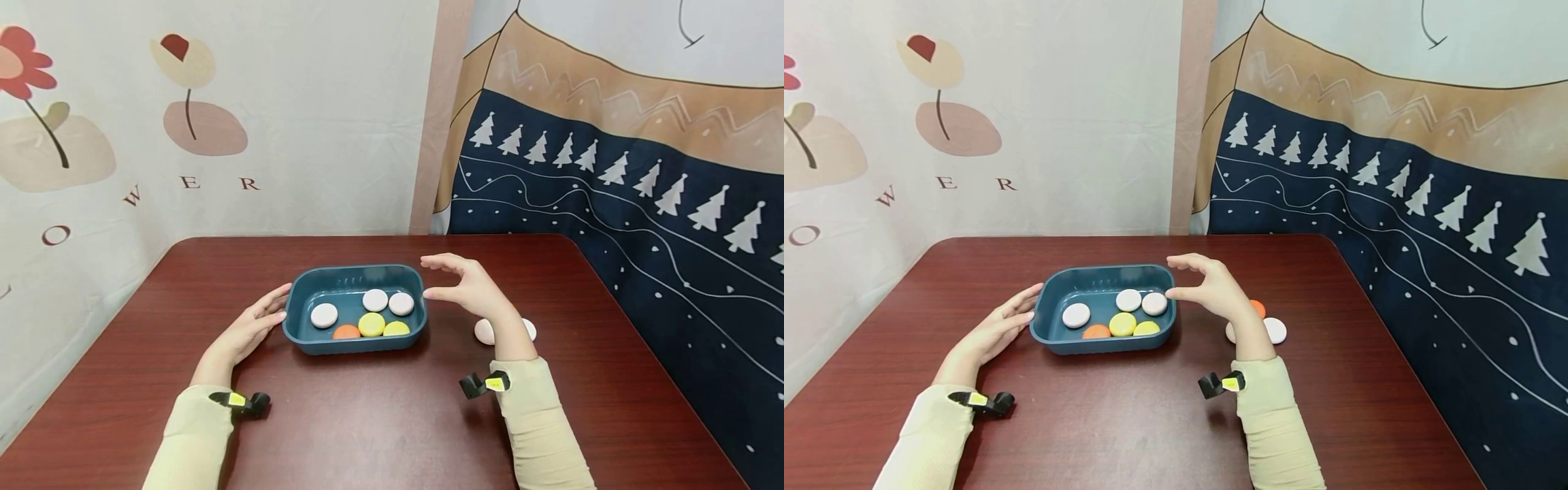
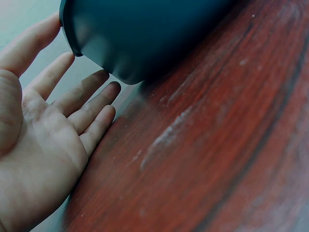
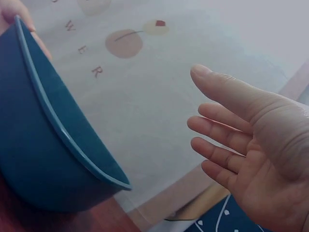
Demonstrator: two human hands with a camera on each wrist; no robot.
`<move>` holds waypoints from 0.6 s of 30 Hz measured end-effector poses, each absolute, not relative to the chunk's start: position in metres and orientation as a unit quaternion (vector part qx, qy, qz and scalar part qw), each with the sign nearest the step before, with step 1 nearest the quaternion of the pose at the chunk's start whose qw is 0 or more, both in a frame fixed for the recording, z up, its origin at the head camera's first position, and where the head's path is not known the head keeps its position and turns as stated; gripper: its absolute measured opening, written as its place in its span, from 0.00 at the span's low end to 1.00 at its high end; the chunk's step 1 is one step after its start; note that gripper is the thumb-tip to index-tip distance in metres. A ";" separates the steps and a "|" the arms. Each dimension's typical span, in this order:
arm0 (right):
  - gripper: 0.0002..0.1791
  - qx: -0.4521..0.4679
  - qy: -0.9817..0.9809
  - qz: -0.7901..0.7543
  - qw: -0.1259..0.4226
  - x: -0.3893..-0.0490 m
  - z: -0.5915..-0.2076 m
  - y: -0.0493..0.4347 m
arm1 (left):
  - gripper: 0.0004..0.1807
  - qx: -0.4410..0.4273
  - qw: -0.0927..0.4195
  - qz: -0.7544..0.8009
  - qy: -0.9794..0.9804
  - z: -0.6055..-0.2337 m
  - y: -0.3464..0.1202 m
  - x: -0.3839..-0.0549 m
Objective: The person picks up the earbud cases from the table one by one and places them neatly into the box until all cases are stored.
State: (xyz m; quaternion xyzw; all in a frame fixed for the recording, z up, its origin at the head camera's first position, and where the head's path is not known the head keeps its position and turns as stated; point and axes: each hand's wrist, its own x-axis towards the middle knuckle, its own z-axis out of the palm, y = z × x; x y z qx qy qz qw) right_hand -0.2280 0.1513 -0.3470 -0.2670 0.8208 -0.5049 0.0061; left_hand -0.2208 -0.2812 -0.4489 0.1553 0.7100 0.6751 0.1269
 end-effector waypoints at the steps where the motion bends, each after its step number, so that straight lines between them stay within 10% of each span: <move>1: 0.30 -0.262 0.823 -0.504 0.009 -0.227 -0.346 0.153 | 0.34 0.158 0.127 0.675 0.710 -0.449 -0.281 -0.221; 18: 0.31 -0.249 0.826 -0.505 0.023 -0.230 -0.346 0.191 | 0.34 0.163 0.128 0.678 0.705 -0.450 -0.282 -0.222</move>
